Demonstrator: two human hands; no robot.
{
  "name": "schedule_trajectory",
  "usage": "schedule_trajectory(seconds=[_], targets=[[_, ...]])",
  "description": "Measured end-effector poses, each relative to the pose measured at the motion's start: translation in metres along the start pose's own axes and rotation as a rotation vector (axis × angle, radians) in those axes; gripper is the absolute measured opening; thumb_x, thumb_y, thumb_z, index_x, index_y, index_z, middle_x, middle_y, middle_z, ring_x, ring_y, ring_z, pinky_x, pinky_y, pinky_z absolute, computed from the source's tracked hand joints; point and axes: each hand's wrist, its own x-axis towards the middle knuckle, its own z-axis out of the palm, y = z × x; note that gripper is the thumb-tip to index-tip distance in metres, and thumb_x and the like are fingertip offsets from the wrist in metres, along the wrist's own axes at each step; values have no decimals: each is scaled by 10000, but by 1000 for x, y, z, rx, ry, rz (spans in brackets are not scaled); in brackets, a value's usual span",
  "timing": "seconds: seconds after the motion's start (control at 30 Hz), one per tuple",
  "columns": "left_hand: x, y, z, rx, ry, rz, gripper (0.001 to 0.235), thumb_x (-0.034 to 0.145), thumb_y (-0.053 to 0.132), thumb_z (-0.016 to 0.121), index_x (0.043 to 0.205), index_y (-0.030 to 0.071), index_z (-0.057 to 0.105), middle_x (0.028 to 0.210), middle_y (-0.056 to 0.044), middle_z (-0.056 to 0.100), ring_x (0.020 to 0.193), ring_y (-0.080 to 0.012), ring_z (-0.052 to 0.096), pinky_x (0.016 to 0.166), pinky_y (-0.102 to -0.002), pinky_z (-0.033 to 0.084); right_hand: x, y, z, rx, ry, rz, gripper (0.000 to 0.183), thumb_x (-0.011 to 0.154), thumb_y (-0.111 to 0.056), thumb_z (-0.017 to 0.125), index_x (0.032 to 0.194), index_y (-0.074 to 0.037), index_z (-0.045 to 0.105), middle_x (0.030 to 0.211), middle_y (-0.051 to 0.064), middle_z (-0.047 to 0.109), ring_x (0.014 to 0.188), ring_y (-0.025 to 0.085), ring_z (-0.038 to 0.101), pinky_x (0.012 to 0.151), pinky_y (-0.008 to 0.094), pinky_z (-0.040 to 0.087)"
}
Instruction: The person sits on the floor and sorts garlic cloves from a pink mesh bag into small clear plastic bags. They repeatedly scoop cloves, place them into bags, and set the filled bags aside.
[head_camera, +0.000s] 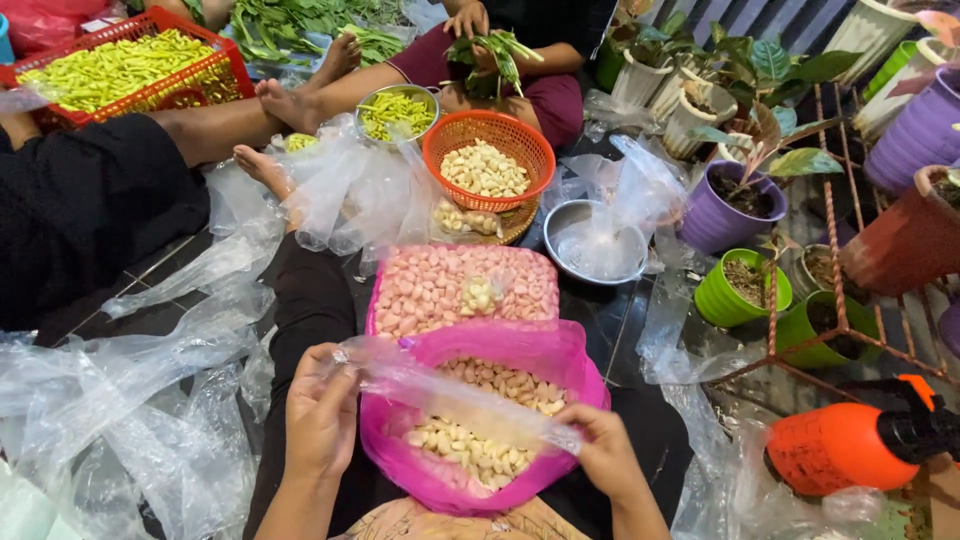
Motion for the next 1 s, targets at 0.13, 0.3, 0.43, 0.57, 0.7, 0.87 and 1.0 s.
schedule_trajectory(seconds=[0.13, 0.3, 0.43, 0.57, 0.7, 0.87, 1.0], targets=[[-14, 3, 20, 528, 268, 312, 274, 940, 50, 631, 1198, 59, 537, 1101, -97, 589, 992, -164, 577, 874, -267, 447, 15, 13, 3, 153, 358, -52, 132, 797, -96, 806, 748, -85, 683, 695, -28, 614, 652, 65, 517, 613, 228, 393], [-67, -31, 42, 749, -353, 370, 422, 898, 406, 694, 1173, 96, 612, 1077, -62, 629, 897, -163, 624, 828, -287, 516, 22, -29, 54, -100, 367, -307, 194, 777, -111, 797, 714, -150, 618, 706, -36, 632, 664, 107, 569, 633, 262, 422], [-75, -45, 51, 892, -622, 348, 486, 844, 337, 814, 1195, 82, 595, 1112, -96, 635, 1046, -256, 612, 924, -382, 455, 12, -29, 91, 96, 87, -223, 312, 910, -227, 736, 669, -136, 561, 631, -37, 524, 626, 89, 483, 585, 289, 364], [-65, -55, 38, 928, -462, 230, 103, 821, 49, 689, 879, 127, 724, 831, -4, 740, 814, -154, 720, 761, -267, 517, 19, -29, 94, 101, 110, -202, 454, 897, -68, 742, 603, -140, 404, 639, -33, 409, 639, 101, 406, 614, 302, 295], [-69, -67, 31, 951, -337, 291, 70, 875, 143, 613, 904, 140, 676, 831, 1, 694, 774, -160, 631, 704, -297, 445, 25, -15, 103, -71, 199, -364, 491, 847, -95, 768, 615, -150, 338, 698, 11, 505, 712, 163, 501, 639, 311, 357], [-75, -79, 26, 612, -382, -112, 36, 999, 81, 574, 974, 104, 561, 704, -25, 543, 416, -96, 518, 406, -236, 413, 30, 7, 113, 150, 215, -204, 446, 728, 91, 695, 611, -164, 349, 819, 25, 553, 793, 161, 530, 692, 271, 388], [-73, -79, 21, 767, -513, -118, 57, 1050, 176, 485, 1004, 143, 480, 574, 20, 499, 474, -114, 497, 494, -299, 413, 23, 20, 123, 40, 228, 2, 216, 795, -234, 786, 931, -114, 669, 791, -2, 619, 711, 108, 551, 612, 275, 457]])
